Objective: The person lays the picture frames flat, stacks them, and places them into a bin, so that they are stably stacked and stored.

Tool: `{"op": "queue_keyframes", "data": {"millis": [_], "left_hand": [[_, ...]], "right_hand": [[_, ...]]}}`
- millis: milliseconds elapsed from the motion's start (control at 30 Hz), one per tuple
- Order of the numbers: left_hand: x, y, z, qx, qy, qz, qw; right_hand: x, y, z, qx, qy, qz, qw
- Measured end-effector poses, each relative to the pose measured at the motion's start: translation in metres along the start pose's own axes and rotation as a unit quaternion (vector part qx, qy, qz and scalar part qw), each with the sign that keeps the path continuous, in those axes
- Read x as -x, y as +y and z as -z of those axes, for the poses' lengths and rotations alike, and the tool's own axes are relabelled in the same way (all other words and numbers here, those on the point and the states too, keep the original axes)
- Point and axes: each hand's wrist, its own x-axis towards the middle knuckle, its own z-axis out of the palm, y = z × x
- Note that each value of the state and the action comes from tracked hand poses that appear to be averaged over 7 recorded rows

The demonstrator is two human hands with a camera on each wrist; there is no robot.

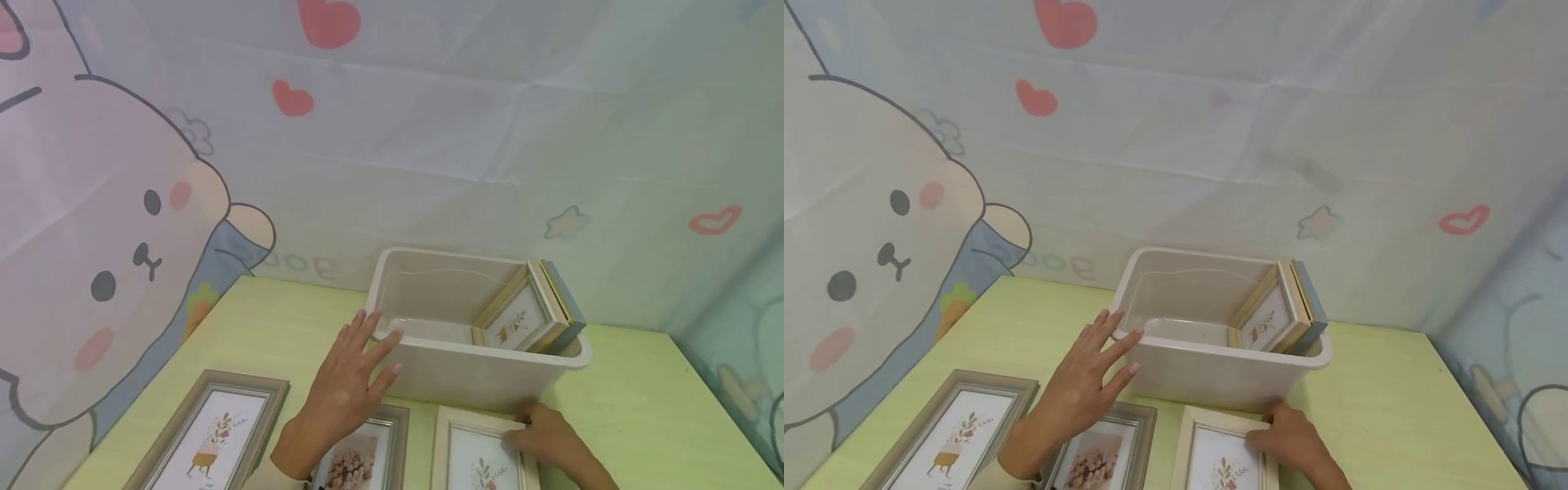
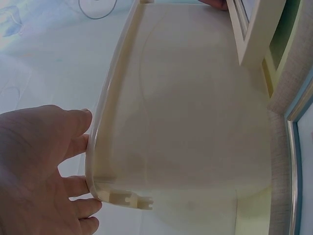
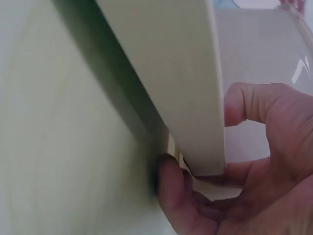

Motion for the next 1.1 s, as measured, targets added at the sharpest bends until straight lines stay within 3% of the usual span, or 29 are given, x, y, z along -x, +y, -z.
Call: {"op": "queue_keyframes", "data": {"millis": [167,333,433,800,1100], "left_hand": [[0.001,0.000,0.000,-0.001,-0.002,0.006,1.0000],[0.001,0.000,-0.001,-0.005,-0.009,0.008,0.9999],[0.001,0.000,-0.001,-0.006,-0.006,0.006,0.9999],[0.000,0.000,0.000,0.000,-0.004,0.005,1.0000],[-0.001,0.000,-0.001,0.003,0.006,-0.004,1.0000]], "right_hand": [[-0.003,0.017,0.009,-0.095,-0.072,0.047,0.9917],[-0.005,0.034,0.019,-0.201,-0.178,0.079,0.9601],[-0.008,0.041,0.024,-0.247,-0.214,0.080,0.9417],[-0.007,0.055,0.035,-0.337,-0.283,0.103,0.8920],[-0.006,0.059,0.041,-0.364,-0.295,0.106,0.8773]]}}
